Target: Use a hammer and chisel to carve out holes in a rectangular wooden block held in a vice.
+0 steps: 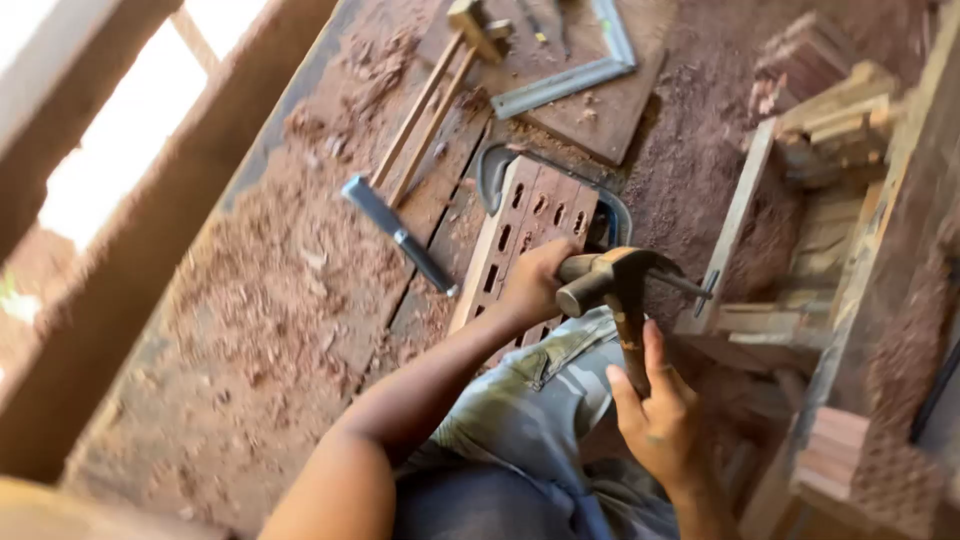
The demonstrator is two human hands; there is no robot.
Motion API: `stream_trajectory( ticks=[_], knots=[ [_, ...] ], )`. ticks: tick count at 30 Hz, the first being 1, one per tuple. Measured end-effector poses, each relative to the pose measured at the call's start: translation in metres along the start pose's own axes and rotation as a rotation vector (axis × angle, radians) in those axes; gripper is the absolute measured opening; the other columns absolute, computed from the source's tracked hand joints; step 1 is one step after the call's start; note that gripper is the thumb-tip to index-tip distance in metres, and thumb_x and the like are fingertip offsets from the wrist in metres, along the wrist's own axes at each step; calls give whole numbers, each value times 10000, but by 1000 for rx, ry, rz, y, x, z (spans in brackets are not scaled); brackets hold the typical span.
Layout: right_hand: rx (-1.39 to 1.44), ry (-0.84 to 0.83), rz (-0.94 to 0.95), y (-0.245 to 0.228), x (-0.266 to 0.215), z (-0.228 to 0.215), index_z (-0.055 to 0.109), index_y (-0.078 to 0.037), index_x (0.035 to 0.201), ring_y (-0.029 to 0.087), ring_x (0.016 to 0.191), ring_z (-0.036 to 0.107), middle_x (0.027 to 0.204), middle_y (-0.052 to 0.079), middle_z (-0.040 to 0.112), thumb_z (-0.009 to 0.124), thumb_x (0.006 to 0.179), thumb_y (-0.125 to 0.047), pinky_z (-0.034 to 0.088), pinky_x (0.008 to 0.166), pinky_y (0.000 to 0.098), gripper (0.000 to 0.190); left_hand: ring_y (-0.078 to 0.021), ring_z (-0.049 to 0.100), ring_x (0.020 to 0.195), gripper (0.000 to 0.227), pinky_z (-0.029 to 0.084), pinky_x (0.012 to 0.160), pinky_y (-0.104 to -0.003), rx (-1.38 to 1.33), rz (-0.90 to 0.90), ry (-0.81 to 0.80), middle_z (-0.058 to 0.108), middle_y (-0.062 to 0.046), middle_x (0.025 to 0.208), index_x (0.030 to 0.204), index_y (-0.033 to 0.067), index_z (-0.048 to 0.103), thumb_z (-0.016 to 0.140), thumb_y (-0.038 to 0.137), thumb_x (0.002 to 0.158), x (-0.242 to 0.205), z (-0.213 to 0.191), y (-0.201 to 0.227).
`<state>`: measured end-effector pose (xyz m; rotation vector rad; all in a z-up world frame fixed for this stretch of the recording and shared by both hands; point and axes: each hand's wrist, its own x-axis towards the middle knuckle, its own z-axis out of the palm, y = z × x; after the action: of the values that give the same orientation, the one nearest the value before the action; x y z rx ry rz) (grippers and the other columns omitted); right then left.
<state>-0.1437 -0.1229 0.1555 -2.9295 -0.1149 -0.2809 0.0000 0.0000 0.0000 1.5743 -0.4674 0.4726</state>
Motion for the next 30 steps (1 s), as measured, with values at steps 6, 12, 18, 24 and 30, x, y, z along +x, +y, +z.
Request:
stream_trajectory(
  ticks=[6,12,18,24,30],
  knots=[
    [414,111,238,37,-16,31,479,125,1435,282,815,712,1135,259,719,709,875,-73,550,662,355,637,-252,693,854,796,588,776,-482,-381,-286,-562,727,-112,964,1137,22,676,577,743,814,32,-48,-3],
    [540,128,499,60,-9,54,483,-100,1553,532,1149,580,1187,395,635,705,917,-228,509,905,586,685,-276,659,740,597,557,701,-369,-586,-125,-586,704,-208,952,1110,19,711,824,521,808,65,-26,-6],
    [435,-42,660,55,-9,40,457,-291,1583,455,1097,644,1161,314,687,662,923,-413,543,911,523,702,-72,407,429,378,266,375,-239,-421,-126,-414,433,-15,450,600,121,589,754,220,926,31,-18,-11],
    [512,-33,706,60,-8,59,446,-318,1573,472,1098,639,1252,278,668,667,903,-439,538,885,540,716,-100,415,432,302,272,389,-257,-282,-76,-209,473,-48,498,678,98,632,767,204,927,24,-11,-2],
    [607,33,708,67,-18,69,466,-269,1570,462,1189,596,1358,276,611,694,895,-390,517,932,528,723,-152,441,424,415,306,419,-286,-2,-94,36,460,-68,485,680,75,541,819,252,931,12,-7,-30]
  ],
)
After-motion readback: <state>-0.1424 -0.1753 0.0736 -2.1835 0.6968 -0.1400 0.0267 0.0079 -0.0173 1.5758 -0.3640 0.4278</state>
